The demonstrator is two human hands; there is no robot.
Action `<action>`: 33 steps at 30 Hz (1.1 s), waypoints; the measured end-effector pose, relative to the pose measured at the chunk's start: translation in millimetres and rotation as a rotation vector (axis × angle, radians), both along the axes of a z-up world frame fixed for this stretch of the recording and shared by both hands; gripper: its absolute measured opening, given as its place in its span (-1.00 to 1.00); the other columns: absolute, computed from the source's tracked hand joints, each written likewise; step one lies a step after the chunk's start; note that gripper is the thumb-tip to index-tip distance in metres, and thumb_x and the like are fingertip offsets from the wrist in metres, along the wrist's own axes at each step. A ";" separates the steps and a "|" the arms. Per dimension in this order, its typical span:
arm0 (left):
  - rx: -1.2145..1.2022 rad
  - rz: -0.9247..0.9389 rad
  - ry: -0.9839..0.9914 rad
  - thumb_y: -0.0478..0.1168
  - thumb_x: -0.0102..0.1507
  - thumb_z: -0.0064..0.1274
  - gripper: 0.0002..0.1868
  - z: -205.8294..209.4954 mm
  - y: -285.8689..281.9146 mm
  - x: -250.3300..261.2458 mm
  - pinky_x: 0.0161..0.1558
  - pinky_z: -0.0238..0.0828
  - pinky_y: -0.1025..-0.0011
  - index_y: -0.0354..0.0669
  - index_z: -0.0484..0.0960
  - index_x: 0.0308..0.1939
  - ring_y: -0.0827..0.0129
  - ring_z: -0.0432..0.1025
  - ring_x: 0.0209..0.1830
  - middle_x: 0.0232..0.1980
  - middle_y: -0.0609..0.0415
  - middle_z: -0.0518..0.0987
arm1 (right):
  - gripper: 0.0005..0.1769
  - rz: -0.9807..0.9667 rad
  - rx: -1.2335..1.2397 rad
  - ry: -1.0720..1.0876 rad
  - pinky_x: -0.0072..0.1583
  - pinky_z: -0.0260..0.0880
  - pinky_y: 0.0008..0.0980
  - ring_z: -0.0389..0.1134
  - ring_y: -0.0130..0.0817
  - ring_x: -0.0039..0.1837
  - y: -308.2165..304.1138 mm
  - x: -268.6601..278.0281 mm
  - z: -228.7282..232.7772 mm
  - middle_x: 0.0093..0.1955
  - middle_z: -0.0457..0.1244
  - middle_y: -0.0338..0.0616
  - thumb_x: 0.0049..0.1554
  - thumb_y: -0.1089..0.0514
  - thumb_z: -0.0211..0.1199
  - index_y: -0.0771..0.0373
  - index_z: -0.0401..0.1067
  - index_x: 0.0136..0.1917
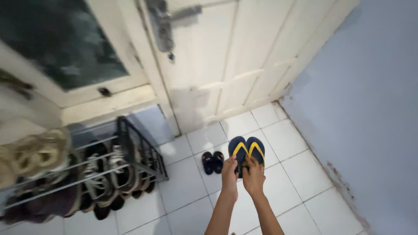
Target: The person removes various pairs of shoes from a metal shoe rack and places them on the tiled floor in a row. The person handles flip-flops, sandals, sneakers, and slippers one by one, arranging them neatly on the ground.
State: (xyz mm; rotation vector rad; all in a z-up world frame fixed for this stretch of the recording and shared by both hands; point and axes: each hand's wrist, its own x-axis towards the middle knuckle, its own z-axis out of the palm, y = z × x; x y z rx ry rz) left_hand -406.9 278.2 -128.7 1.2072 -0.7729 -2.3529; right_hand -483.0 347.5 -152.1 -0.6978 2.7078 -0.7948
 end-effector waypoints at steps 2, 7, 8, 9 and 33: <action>-0.039 0.014 -0.037 -0.08 0.33 -0.03 -0.59 -43.9 23.7 -24.8 0.35 0.08 0.31 0.04 0.50 0.26 0.43 0.25 0.37 0.31 0.24 0.44 | -0.46 -0.017 -0.017 -0.080 0.35 0.29 -0.04 0.16 0.00 0.45 23.7 -23.9 -47.1 0.49 0.18 -0.16 0.12 0.15 0.15 0.10 0.41 0.38; -0.073 -0.007 -0.104 -0.13 0.34 -0.05 -0.60 -158.7 54.8 -70.6 0.35 0.15 0.38 -0.07 0.50 0.25 0.39 0.33 0.32 0.26 0.10 0.49 | -0.51 0.024 -0.059 -0.145 0.35 0.33 -0.11 0.24 0.02 0.41 61.1 -75.7 -180.8 0.43 0.24 -0.03 0.09 0.23 0.16 0.19 0.46 0.31; -0.056 -0.030 -0.148 -0.14 0.34 -0.05 -0.60 -184.8 55.9 -78.8 0.34 0.16 0.40 -0.08 0.50 0.25 0.38 0.34 0.30 0.25 0.08 0.49 | -0.54 0.050 -0.076 -0.151 0.38 0.33 -0.12 0.27 0.02 0.41 65.3 -86.0 -209.6 0.42 0.27 0.00 0.09 0.24 0.16 0.21 0.48 0.28; -0.038 -0.053 -0.191 -0.14 0.35 -0.05 -0.60 -213.1 57.3 -85.9 0.33 0.17 0.41 -0.10 0.51 0.25 0.37 0.34 0.29 0.24 0.07 0.50 | -0.58 0.076 -0.094 -0.157 0.40 0.32 -0.13 0.30 0.02 0.40 67.7 -95.3 -238.7 0.40 0.29 0.03 0.10 0.25 0.16 0.24 0.51 0.24; -0.174 -0.091 -0.211 -0.19 0.29 0.01 -0.54 -670.1 -30.3 -123.5 0.34 0.18 0.46 -0.20 0.53 0.28 0.33 0.36 0.37 0.35 0.01 0.52 | -0.38 0.182 0.011 -0.135 0.48 0.09 -0.07 0.19 0.14 0.43 -30.8 -163.7 -693.9 0.47 0.16 0.15 0.00 0.29 0.25 0.32 0.39 0.37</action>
